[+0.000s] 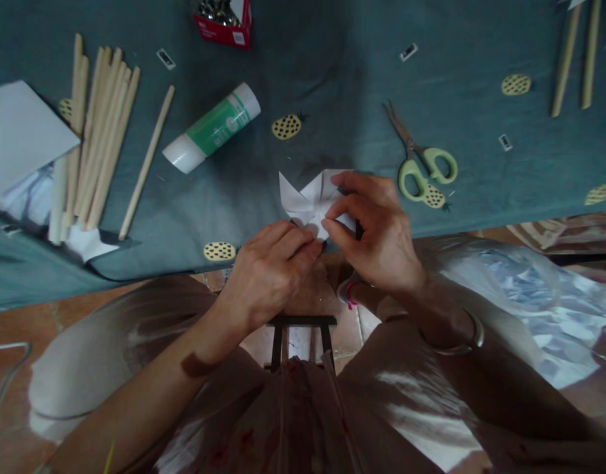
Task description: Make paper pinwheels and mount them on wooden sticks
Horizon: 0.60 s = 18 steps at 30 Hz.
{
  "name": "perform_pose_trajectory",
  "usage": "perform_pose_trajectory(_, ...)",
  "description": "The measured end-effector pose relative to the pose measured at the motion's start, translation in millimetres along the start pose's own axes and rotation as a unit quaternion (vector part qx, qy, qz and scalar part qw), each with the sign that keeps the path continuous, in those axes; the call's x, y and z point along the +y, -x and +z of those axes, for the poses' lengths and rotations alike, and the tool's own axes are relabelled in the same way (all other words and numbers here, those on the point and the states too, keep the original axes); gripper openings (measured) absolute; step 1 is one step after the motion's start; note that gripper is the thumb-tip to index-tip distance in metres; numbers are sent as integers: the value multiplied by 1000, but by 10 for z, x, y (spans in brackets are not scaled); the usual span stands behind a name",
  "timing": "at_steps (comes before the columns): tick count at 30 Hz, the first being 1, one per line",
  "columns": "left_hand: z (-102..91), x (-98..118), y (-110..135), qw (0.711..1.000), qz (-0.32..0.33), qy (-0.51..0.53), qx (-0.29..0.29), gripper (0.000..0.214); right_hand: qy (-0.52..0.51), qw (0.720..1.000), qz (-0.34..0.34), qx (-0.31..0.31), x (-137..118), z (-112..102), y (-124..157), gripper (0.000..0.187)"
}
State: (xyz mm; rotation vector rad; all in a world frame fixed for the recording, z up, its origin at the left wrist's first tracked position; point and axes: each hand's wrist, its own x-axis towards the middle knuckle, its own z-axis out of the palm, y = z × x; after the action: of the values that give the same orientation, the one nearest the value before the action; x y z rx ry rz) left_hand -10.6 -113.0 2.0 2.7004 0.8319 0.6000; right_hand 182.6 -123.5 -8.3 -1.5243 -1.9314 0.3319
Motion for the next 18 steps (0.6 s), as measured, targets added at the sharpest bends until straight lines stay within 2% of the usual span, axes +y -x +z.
perform_pose_trajectory(4,-2,-6,4,1000,0,-6,-5,15,10,1000,-21,-2,2,5,29,8)
perform_pose_trajectory(10,3,-14,5,1000,0,-13,-10,15,58,998,-23,-24,-31,15,90,14)
perform_pose_trajectory(15,8,-7,1,1000,-1,-2,-9,14,128,988,-81,-16,-60,27,125,16)
perform_pose_trajectory(18,3,1,-4,1000,-2,-7,-13,15,146,985,-90,-24,-72,40,138,19)
